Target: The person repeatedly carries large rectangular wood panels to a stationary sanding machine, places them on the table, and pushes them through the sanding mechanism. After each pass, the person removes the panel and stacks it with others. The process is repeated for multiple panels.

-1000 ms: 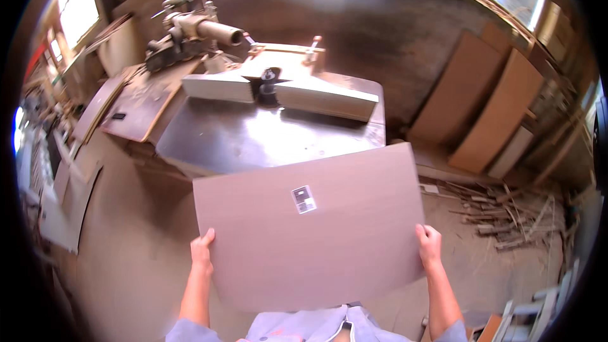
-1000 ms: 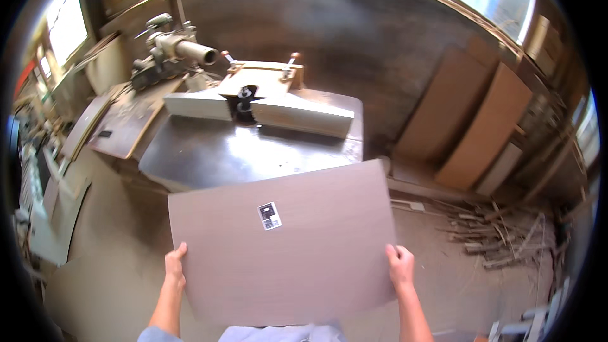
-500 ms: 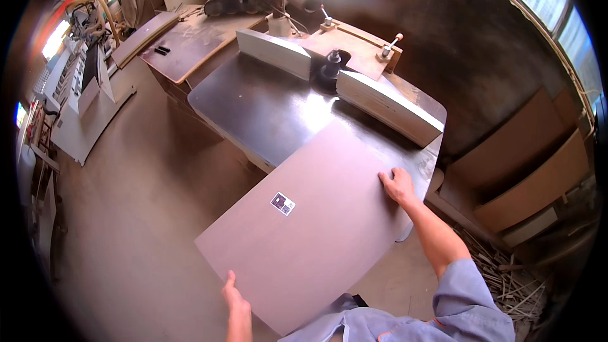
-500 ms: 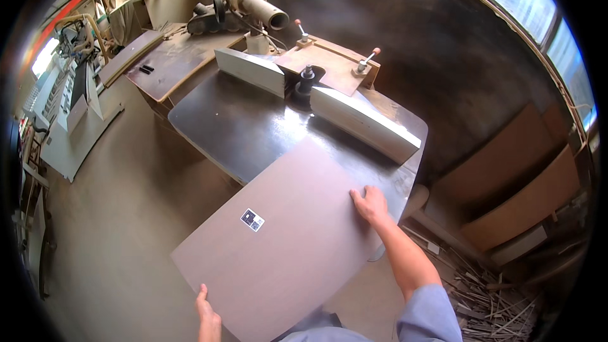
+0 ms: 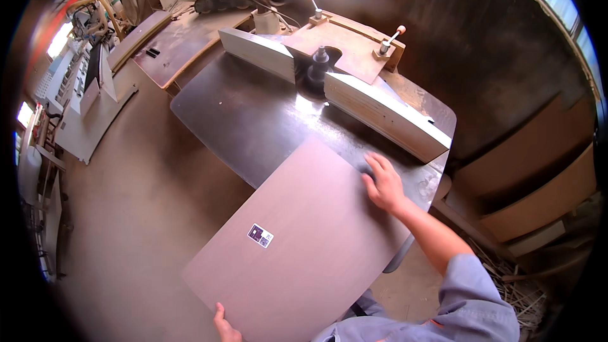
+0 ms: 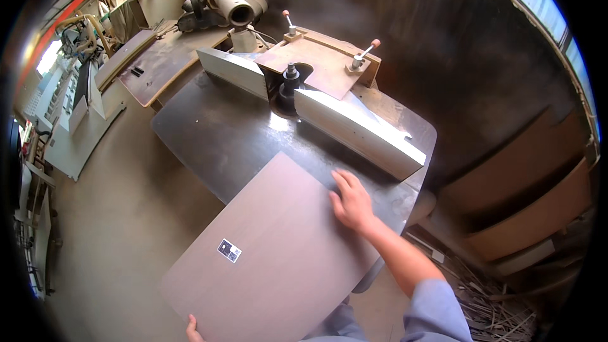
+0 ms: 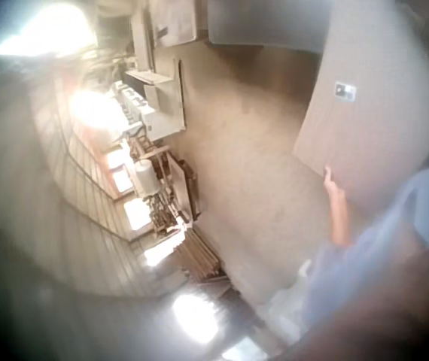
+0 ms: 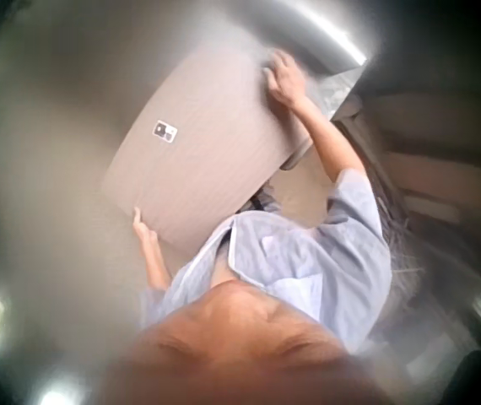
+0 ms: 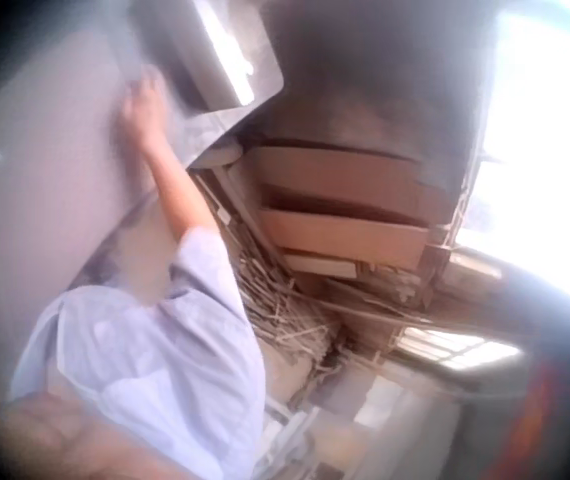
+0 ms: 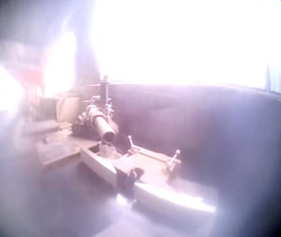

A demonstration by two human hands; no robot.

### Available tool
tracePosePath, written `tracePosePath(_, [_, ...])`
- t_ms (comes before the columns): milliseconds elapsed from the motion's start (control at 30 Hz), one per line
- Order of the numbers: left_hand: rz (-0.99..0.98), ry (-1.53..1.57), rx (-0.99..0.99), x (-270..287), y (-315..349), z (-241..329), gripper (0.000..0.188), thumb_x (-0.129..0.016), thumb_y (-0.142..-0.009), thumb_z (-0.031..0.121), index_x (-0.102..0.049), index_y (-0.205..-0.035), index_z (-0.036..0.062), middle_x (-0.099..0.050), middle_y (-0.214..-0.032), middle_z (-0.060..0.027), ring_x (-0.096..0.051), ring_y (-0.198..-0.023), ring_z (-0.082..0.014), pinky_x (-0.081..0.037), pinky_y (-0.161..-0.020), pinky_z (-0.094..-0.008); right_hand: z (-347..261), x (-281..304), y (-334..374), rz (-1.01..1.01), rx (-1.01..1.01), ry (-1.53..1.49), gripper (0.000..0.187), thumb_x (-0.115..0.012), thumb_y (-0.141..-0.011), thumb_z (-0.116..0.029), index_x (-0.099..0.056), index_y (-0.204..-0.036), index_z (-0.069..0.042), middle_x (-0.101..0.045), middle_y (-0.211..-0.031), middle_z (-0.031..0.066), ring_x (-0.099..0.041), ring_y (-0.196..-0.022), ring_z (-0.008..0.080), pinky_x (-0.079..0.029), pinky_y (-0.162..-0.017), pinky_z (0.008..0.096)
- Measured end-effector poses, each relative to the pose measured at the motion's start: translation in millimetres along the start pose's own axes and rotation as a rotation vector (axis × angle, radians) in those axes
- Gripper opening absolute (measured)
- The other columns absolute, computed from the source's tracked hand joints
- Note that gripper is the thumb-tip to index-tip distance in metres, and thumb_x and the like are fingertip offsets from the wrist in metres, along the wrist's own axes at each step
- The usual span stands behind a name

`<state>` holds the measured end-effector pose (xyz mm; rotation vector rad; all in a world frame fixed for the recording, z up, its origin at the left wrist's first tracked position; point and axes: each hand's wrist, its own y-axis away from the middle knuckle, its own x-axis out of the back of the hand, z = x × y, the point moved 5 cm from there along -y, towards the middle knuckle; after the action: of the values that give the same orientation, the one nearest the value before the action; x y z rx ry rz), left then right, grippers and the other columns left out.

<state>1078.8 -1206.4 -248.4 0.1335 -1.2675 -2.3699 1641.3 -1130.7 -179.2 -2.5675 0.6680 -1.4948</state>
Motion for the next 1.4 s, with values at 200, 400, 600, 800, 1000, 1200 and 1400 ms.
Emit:
tracePosePath(200, [-0.034, -0.064, -0.078, -12, 21, -5, 0.068, -0.053, -0.094, 0.042, -0.041, -0.139, -0.0072, -0.044, -0.143, -0.02, -0.041, -0.132, -0.0347, -0.032, -0.112, -0.0446, 41, -100, -130, -0.331, 0.255, 0.065, 0.062, -0.046, -0.094, -0.035, -0.033, -0.146, -0.004, -0.023, -0.156, 0.0164, -0.018, -0.145, 0.0317, -0.017, -0.119, 0.0397])
tracePosePath(400, [-0.032, -0.064, -0.084, 0, 12, -17, 0.066, -0.052, -0.095, 0.042, -0.042, -0.139, -0.0051, -0.044, -0.144, -0.0197, -0.041, -0.131, -0.0364, -0.033, -0.111, -0.0456, 124, -15, -29, -0.327, 0.269, 0.161, 0.069, -0.041, -0.096, -0.045, -0.027, -0.148, -0.003, -0.017, -0.157, 0.019, -0.016, -0.145, 0.0342, -0.014, -0.119, 0.0427])
tracePosePath(600, [-0.186, 0.058, -0.145, -20, 0, -29, 0.056, -0.054, -0.095, 0.039, -0.05, -0.129, -0.0047, -0.056, -0.128, -0.0185, -0.054, -0.117, -0.0323, -0.044, -0.098, -0.0471, 174, 157, 160, -0.235, -0.578, 0.334, 0.054, -0.06, -0.085, -0.022, -0.05, -0.13, 0.006, -0.047, -0.139, 0.0243, -0.04, -0.133, 0.0383, -0.033, -0.111, 0.0426])
tracePosePath(800, [-0.163, 0.048, -0.106, -43, -17, -67, 0.058, -0.063, -0.09, 0.035, -0.05, -0.129, -0.0057, -0.056, -0.128, -0.0194, -0.055, -0.116, -0.0311, -0.044, -0.099, -0.045, 85, 94, 88, -0.055, -0.007, 0.017, 0.057, -0.061, -0.082, -0.014, -0.046, -0.134, 0.002, -0.047, -0.139, 0.0233, -0.041, -0.133, 0.0387, -0.033, -0.111, 0.0429])
tracePosePath(1000, [0.041, -0.667, -0.751, -48, -42, 55, 0.057, -0.078, -0.077, 0.029, -0.054, -0.118, -0.0031, -0.06, -0.116, -0.016, -0.055, -0.11, -0.026, -0.044, -0.096, -0.0416, 56, 30, 54, -0.317, 0.002, 0.264, 0.07, -0.055, -0.086, -0.031, -0.032, -0.143, 0.003, -0.029, -0.152, 0.0207, -0.024, -0.143, 0.0344, -0.016, -0.118, 0.0448])
tracePosePath(1200, [-0.489, -1.182, -0.753, -177, -72, 145, 0.033, -0.077, -0.078, 0.022, -0.066, -0.101, 0.0014, -0.066, -0.085, -0.0028, -0.061, -0.079, -0.0152, -0.049, -0.076, -0.0304, 57, 31, 51, -0.319, 0.029, 0.241, 0.072, -0.056, -0.084, -0.032, -0.033, -0.144, 0.002, -0.029, -0.152, 0.0197, -0.024, -0.142, 0.0353, -0.017, -0.118, 0.0457])
tracePosePath(1400, [-0.849, -1.11, -0.153, -173, -90, 144, 0.021, -0.076, -0.082, 0.021, -0.07, -0.09, 0.0027, -0.069, -0.084, -0.001, -0.061, -0.076, -0.0088, -0.049, -0.073, -0.0267, 51, 29, 48, -0.285, 0.02, 0.236, 0.073, -0.056, -0.081, -0.032, -0.036, -0.143, 0.0, -0.032, -0.151, 0.0203, -0.026, -0.141, 0.0373, -0.017, -0.117, 0.0475])
